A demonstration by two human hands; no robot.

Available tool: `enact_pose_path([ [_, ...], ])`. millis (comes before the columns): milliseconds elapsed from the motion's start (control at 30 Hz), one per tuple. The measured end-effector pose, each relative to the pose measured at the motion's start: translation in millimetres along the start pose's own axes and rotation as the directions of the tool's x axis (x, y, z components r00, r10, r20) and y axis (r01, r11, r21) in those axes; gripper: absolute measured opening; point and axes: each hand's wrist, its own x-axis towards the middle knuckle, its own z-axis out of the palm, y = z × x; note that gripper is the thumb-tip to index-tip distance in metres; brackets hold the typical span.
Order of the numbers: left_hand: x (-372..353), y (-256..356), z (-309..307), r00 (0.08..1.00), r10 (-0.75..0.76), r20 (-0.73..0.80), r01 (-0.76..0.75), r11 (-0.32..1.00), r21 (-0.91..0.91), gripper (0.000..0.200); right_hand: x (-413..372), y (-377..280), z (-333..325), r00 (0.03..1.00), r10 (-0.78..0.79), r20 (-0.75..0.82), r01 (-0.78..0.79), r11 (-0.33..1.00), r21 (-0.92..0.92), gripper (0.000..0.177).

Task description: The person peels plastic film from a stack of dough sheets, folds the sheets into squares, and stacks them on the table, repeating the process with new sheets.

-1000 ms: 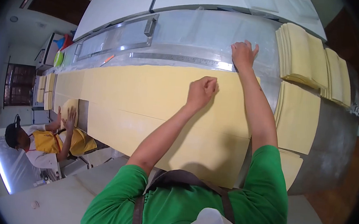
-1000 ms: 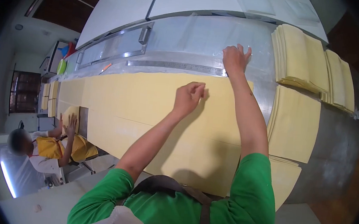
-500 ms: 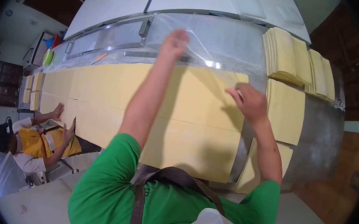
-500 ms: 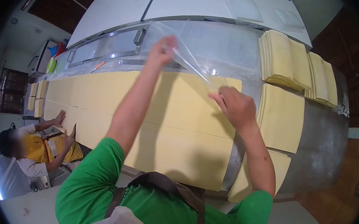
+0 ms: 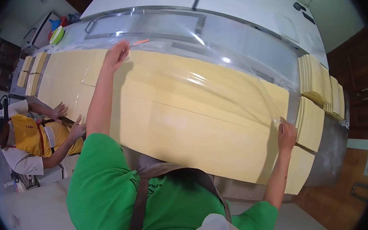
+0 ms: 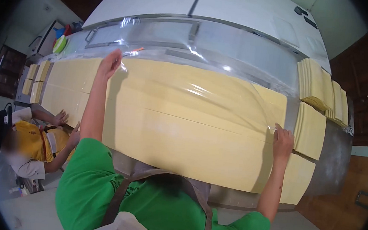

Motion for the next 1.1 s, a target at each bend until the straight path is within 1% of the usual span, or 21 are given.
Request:
enact_pose_path([
  [33,-20.0,-5.6,-13.4,0.997,-0.02,-0.078,0.032,0.987,0.16,0.023,2.8,-11.6,8.7,0.976,0.098,0.192,-0.087,0.994,-0.064,0.035],
  [67,-36.1,-13.9,-26.4,0.985,-0.033,-0.169,0.084,0.949,0.304,0.028,6.8,-24.6,16.1,0.907,0.194,0.375,-0.148,0.978,-0.147,0.04],
  [100,-45.2,-20.0,-45.0,0.98,-0.045,-0.195,0.099,0.956,0.277,0.028,7.1,-41.8,24.9,0.904,0.168,0.393,-0.114,0.981,-0.156,0.04],
  [133,-52.5,-23.9,-63.7,0.976,-0.098,-0.196,0.162,0.925,0.345,0.032,6.2,-60.7,33.0,0.791,0.279,0.544,-0.083,0.93,-0.357,0.046],
  [167,-59.0,-26.1,-79.1,0.97,-0.144,-0.198,0.216,0.885,0.412,0.037,9.8,-74.3,40.9,0.656,0.41,0.633,-0.011,0.845,-0.535,0.052],
  [200,-64.0,-30.3,-93.8,0.965,-0.144,-0.218,0.222,0.89,0.397,0.037,23.6,-99.8,41.4,0.66,0.391,0.641,0.014,0.847,-0.531,0.052],
  [267,-69.2,-39.8,-116.6,0.974,-0.149,-0.17,0.199,0.92,0.338,0.036,48.2,-177.7,38.4,0.456,0.555,0.695,-0.269,0.831,-0.487,0.062],
  [300,-73.3,-36.5,-121.4,0.973,-0.158,-0.169,0.207,0.918,0.337,0.037,53.2,-210.1,50.3,0.54,0.497,0.679,-0.422,0.858,-0.292,0.062],
  [333,-75.1,-31.7,-126.2,0.973,-0.159,-0.17,0.209,0.917,0.339,0.037,58.4,-242.3,66.2,0.625,0.453,0.635,-0.539,0.84,-0.069,0.063],
  [400,-76.5,-23.7,-134.8,0.961,-0.221,-0.165,0.273,0.846,0.458,0.041,59.6,-312.8,91.0,0.566,0.449,0.691,-0.534,0.838,-0.108,0.068],
  [433,-73.7,-18.3,-139.3,0.961,-0.219,-0.168,0.273,0.847,0.456,0.041,61.1,-330.4,102.6,0.568,0.446,0.692,-0.531,0.84,-0.106,0.068],
  [500,-64.5,-4.2,-146.1,0.931,-0.365,-0.024,0.312,0.757,0.574,0.042,72.7,-353.4,122.0,0.684,0.476,0.552,-0.428,0.876,-0.224,0.07],
  [533,-59.4,4.1,-141.0,0.933,-0.359,-0.028,0.31,0.76,0.572,0.042,83.3,-357.9,127.5,0.69,0.469,0.551,-0.423,0.879,-0.22,0.07],
  [600,-41.1,15.1,-122.5,0.949,-0.308,-0.067,0.277,0.713,0.644,0.041,104.4,-362.1,135.8,0.691,0.457,0.56,-0.423,0.884,-0.2,0.07],
  [733,26.0,12.5,-119.2,0.964,-0.254,-0.074,0.246,0.762,0.599,0.038,133.0,-369.1,150.8,0.685,0.47,0.557,-0.438,0.876,-0.201,0.07],
  [800,50.6,13.1,-119.2,0.96,-0.281,0.001,0.221,0.757,0.615,0.038,136.3,-372.2,156.7,0.684,0.49,0.541,-0.448,0.867,-0.22,0.069],
  [833,60.3,13.7,-122.1,0.957,-0.29,0.006,0.224,0.753,0.619,0.038,137.0,-371.5,158.1,0.676,0.499,0.543,-0.455,0.862,-0.225,0.069],
  [900,73.8,14.2,-132.3,0.919,-0.367,0.143,0.198,0.743,0.639,0.038,135.2,-369.7,159.9,0.695,0.485,0.531,-0.451,0.869,-0.205,0.068],
  [1033,64.5,24.5,-128.0,0.914,-0.375,0.153,0.218,0.774,0.595,0.038,159.6,-380.2,146.1,0.655,0.521,0.548,-0.456,0.85,-0.264,0.06],
  [1067,62.7,24.0,-127.4,0.917,-0.374,0.14,0.219,0.764,0.607,0.039,168.9,-391.4,155.5,0.776,0.442,0.449,-0.438,0.891,-0.12,0.054],
  [1100,61.9,22.9,-126.3,0.919,-0.373,0.128,0.219,0.752,0.622,0.039,179.8,-407.2,163.2,0.872,0.369,0.323,-0.395,0.918,0.019,0.047],
])
